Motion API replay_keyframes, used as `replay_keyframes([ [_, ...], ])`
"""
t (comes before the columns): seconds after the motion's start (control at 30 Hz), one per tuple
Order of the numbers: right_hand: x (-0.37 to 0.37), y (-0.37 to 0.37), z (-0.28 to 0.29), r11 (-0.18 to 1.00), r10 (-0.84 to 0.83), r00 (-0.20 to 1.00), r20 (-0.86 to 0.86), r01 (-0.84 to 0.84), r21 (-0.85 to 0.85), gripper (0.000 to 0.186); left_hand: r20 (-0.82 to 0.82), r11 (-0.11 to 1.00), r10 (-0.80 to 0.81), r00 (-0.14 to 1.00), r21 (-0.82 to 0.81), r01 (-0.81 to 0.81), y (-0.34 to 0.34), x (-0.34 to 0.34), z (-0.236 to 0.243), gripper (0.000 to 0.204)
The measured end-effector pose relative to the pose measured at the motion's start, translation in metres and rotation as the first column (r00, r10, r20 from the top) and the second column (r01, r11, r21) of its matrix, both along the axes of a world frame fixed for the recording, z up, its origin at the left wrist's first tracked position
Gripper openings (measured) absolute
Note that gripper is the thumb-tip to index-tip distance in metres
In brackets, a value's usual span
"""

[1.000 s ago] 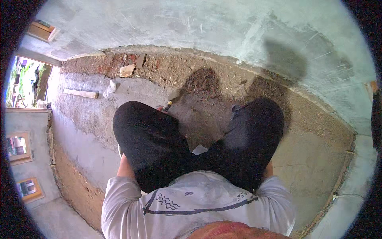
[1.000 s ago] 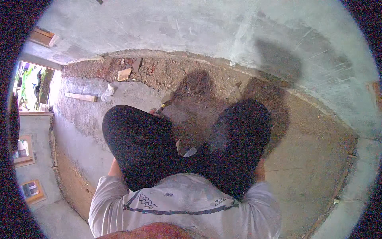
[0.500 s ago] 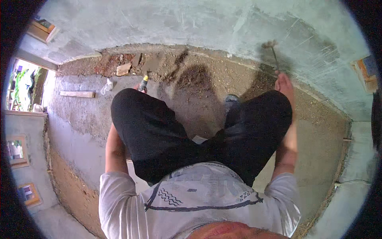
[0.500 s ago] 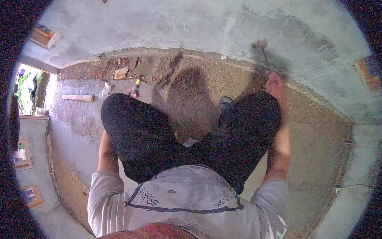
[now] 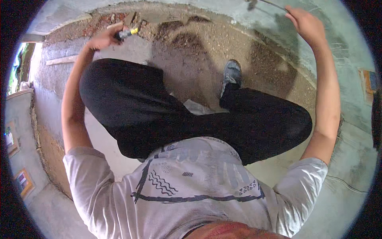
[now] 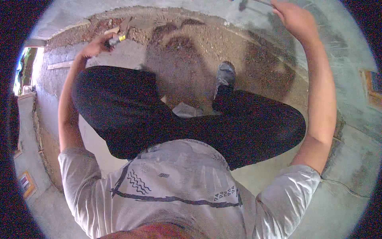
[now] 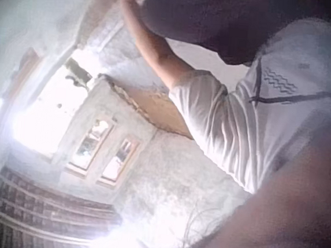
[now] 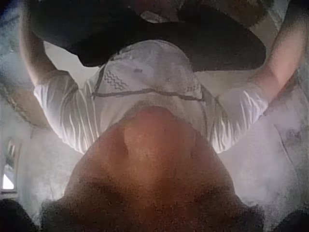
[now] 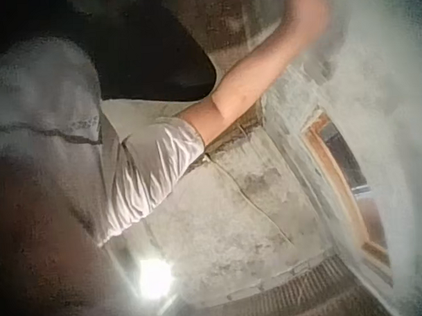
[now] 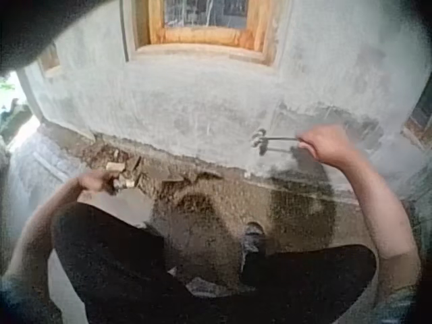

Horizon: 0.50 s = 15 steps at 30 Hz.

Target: Leveling soil or base material against a wall using a trowel.

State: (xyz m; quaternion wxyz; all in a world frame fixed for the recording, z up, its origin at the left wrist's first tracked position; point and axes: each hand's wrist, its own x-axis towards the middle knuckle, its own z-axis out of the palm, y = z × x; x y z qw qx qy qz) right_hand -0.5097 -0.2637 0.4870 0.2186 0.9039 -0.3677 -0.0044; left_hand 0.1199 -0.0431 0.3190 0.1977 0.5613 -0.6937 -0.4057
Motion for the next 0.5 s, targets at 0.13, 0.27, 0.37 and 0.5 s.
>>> replay_keyframes([
  [0.13,0.042,-0.023,-0.055,0.985,-0.008,0.984,-0.177,0.038,0.166,0.035,0.34,0.984,-0.096,0.936,0.173,0.039,-0.039,-0.017,0.039,0.065],
  [0.27,0.074,-0.023,-0.191,0.818,-0.265,0.964,0.034,0.206,0.538,0.03,0.608,0.955,-0.263,0.749,0.273,0.114,-0.06,-0.046,0.071,0.065],
  [0.37,0.07,0.004,-0.338,0.522,-0.514,0.797,0.317,-0.003,0.853,0.034,0.709,0.966,-0.259,0.656,0.191,0.174,-0.075,-0.034,0.035,0.064],
  [0.5,0.085,0.085,-0.417,0.188,-0.838,0.538,0.092,0.126,0.974,0.045,0.596,0.921,-0.359,0.718,0.352,0.169,-0.066,-0.024,-0.004,0.067],
])
